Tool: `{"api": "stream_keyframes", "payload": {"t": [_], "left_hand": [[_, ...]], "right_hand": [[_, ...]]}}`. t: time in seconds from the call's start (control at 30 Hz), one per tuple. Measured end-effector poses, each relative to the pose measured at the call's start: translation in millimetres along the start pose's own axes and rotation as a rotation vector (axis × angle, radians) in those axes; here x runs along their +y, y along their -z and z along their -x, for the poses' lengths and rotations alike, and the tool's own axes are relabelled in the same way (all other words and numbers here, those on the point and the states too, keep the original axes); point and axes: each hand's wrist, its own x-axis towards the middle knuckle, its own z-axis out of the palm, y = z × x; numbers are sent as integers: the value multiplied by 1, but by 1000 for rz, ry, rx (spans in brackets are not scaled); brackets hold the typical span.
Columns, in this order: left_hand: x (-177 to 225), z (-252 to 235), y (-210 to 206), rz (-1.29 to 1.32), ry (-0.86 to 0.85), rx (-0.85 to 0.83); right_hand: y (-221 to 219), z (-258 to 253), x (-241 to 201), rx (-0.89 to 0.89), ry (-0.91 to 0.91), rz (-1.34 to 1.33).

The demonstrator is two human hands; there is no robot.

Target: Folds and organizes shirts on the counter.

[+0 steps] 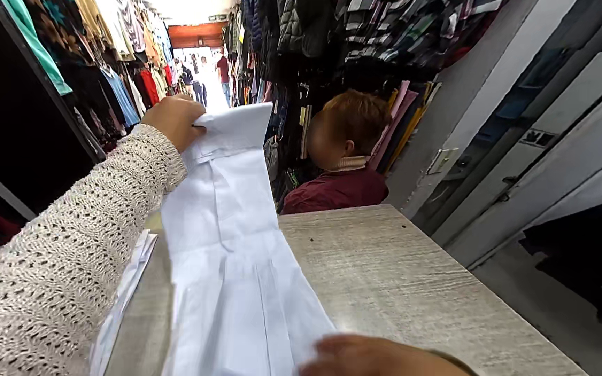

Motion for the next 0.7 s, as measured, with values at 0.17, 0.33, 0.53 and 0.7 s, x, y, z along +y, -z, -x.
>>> {"api": "stream_keyframes", "payload": {"t": [0.17, 0.33, 0.53, 0.7], "left_hand": [[40, 111, -52, -111, -259, 163], [96, 232, -146, 32, -418, 325], [95, 288, -150, 74, -271, 304], [64, 321, -147, 136, -112, 223]], "right_hand": [[-24, 37, 19, -80, -346, -175], [-39, 30, 51, 288, -787, -747], [-54, 15, 69, 401, -974, -511], [-61, 16, 79, 325, -944, -353]]}}
